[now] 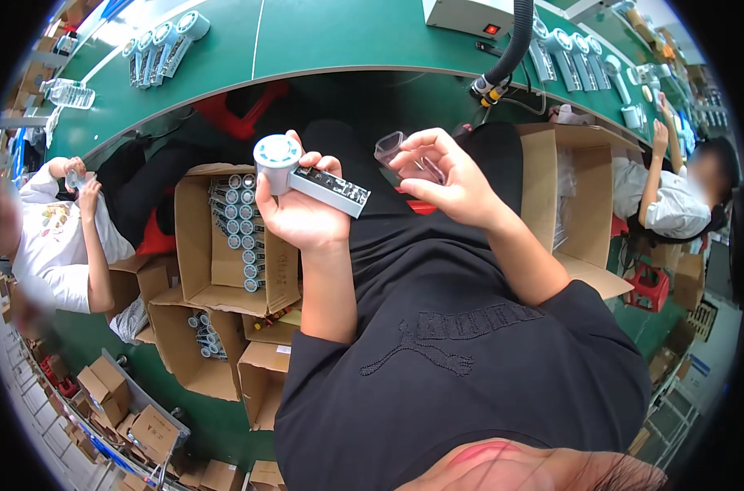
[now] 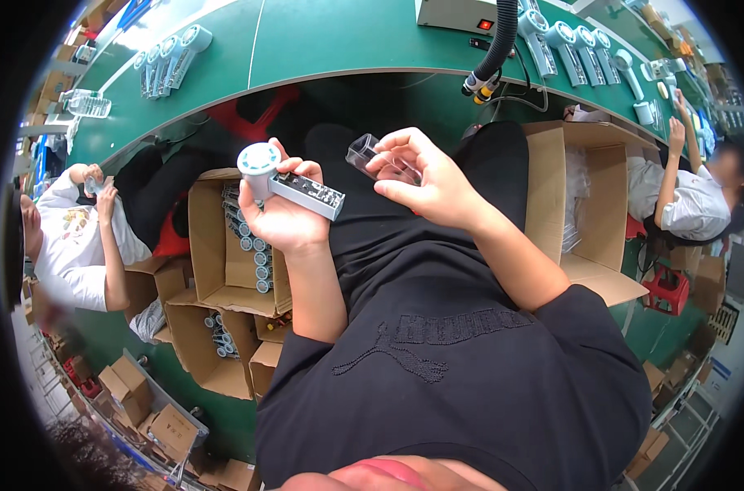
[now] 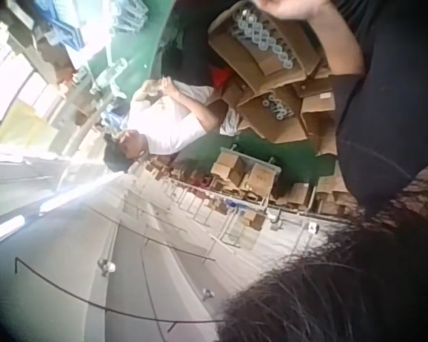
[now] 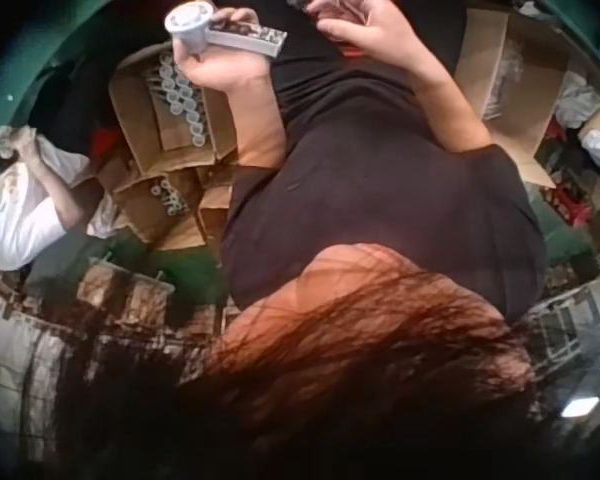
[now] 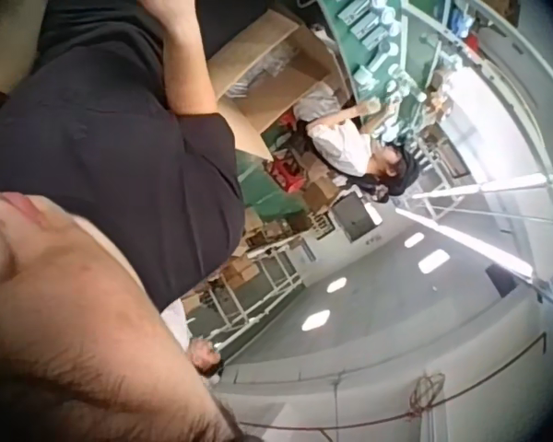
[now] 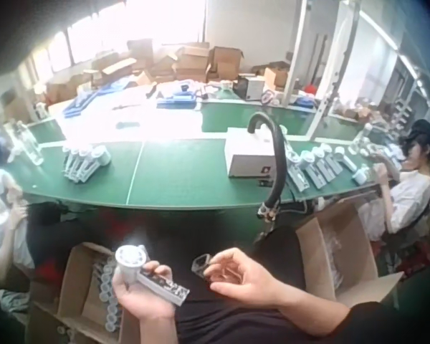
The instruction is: Clean, inspect, and organize small handheld electric fans at an assembly line station.
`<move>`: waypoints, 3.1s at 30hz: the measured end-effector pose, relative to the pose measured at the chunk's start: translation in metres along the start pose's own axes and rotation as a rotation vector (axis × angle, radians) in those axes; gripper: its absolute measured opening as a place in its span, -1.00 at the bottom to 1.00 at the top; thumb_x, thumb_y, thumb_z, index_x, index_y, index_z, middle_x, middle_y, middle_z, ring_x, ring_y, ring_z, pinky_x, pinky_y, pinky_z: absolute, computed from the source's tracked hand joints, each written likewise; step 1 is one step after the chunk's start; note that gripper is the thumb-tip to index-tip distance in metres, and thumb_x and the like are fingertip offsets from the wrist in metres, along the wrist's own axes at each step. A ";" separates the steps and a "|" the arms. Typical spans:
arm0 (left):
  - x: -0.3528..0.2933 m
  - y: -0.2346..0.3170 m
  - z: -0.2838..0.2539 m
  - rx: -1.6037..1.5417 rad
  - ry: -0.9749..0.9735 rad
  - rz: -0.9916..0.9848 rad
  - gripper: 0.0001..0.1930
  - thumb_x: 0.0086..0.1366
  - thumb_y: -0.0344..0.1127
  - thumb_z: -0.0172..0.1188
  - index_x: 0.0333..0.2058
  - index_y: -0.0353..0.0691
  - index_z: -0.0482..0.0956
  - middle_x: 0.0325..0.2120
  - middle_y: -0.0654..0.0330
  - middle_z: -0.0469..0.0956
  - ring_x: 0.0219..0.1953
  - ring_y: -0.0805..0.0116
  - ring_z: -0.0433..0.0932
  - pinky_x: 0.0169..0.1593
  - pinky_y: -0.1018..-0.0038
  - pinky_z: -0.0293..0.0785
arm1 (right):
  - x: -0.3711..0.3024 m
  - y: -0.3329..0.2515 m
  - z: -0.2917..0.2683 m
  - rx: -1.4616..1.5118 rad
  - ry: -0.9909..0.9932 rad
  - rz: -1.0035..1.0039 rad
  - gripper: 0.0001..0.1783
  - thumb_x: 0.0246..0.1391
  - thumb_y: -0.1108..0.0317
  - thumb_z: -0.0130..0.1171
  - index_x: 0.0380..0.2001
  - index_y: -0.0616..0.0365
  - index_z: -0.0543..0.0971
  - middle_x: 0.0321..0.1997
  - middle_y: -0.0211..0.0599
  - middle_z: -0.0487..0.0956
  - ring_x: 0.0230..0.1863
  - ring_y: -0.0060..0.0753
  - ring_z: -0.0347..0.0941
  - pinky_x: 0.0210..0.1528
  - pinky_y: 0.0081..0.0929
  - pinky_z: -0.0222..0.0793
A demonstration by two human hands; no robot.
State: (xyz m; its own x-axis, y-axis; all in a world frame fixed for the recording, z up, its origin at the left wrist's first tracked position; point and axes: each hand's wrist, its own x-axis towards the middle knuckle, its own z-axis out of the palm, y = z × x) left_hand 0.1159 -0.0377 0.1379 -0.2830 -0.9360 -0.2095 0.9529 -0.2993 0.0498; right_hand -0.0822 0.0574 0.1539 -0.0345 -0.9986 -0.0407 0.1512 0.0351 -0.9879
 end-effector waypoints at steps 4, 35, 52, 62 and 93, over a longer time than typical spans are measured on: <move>0.003 -0.007 0.007 0.023 -0.030 0.005 -0.43 0.38 -0.03 0.01 0.25 -0.25 0.32 0.21 0.02 0.42 -0.23 0.36 0.58 -0.12 0.35 0.45 | -0.009 -0.020 -0.005 0.285 0.026 0.124 -0.16 0.09 0.69 0.25 0.36 0.07 0.11 -0.09 -0.08 0.57 -0.09 -0.21 0.63 -0.06 -0.45 0.57; -0.019 -0.066 0.027 0.927 -0.846 0.352 -0.20 0.15 -0.07 0.49 0.32 0.25 0.27 0.19 -0.14 0.45 -0.25 0.10 0.59 -0.16 0.31 0.57 | -0.008 0.021 0.006 0.861 0.315 0.667 -0.51 0.34 0.01 0.20 0.03 0.23 0.44 -0.23 -0.14 0.58 -0.40 -0.39 0.57 -0.39 -0.60 0.62; 0.005 -0.069 0.045 0.484 -0.016 -0.167 -0.52 0.44 -0.02 0.08 0.16 -0.22 0.39 0.03 0.05 0.55 0.12 0.09 0.61 0.05 0.14 0.47 | -0.018 -0.024 -0.016 0.388 -0.124 0.346 -0.55 0.45 0.06 0.00 -0.11 0.33 0.52 -0.51 -0.15 0.61 -0.61 -0.37 0.57 -0.57 -0.61 0.54; -0.017 -0.069 0.078 0.452 -0.105 -0.160 -0.44 0.49 0.09 -0.03 0.24 -0.22 0.37 0.08 0.01 0.53 0.26 -0.10 0.48 0.15 0.03 0.42 | -0.031 -0.025 -0.015 0.475 -0.174 0.056 -0.63 0.31 0.20 0.18 -0.13 0.39 0.51 -0.52 -0.10 0.62 -0.62 -0.36 0.56 -0.56 -0.61 0.54; -0.088 -0.105 0.087 1.153 -0.673 -0.867 -0.34 0.40 0.20 -0.02 0.02 -0.44 0.44 -0.21 -0.13 0.59 -0.30 0.19 0.59 -0.22 0.42 0.53 | -0.154 -0.071 -0.064 0.177 0.081 -0.218 -0.70 0.38 0.25 -0.05 -0.26 0.16 0.62 -0.23 -0.28 0.59 -0.23 -0.37 0.41 -0.06 -0.44 0.34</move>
State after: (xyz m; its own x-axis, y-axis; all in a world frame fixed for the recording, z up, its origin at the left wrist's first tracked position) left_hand 0.0312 0.0604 0.2362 -0.9645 -0.2290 -0.1313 -0.0169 -0.4431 0.8963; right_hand -0.1507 0.2111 0.2212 -0.1626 -0.9751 0.1511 0.3011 -0.1948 -0.9335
